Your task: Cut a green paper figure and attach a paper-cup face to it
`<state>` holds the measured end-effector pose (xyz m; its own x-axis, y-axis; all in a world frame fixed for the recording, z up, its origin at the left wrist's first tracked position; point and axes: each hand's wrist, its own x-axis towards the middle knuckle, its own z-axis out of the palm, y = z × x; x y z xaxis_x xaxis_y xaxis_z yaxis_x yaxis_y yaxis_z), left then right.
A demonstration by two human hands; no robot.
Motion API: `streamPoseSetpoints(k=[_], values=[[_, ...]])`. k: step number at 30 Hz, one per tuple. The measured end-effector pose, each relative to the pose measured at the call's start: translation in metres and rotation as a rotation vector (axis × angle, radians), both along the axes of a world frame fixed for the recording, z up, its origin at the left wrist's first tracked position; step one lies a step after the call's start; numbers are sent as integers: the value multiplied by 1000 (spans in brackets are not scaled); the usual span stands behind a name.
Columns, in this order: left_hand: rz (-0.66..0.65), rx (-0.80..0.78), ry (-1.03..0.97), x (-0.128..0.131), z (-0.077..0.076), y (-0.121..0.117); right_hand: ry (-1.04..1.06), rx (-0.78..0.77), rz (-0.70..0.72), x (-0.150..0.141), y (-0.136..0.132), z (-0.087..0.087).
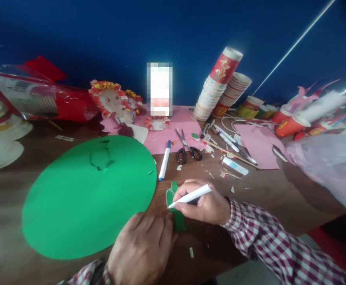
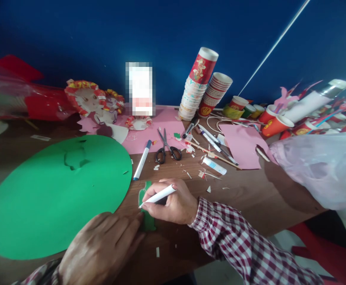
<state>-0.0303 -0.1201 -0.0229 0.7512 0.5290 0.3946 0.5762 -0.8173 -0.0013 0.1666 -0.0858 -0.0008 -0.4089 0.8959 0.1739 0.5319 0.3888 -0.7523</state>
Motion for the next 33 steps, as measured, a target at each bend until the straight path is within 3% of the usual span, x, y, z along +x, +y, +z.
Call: streamPoseSetpoints(k=[33], values=[[6, -22, -17, 0, 1, -1, -9, 0, 20, 0, 1, -2]])
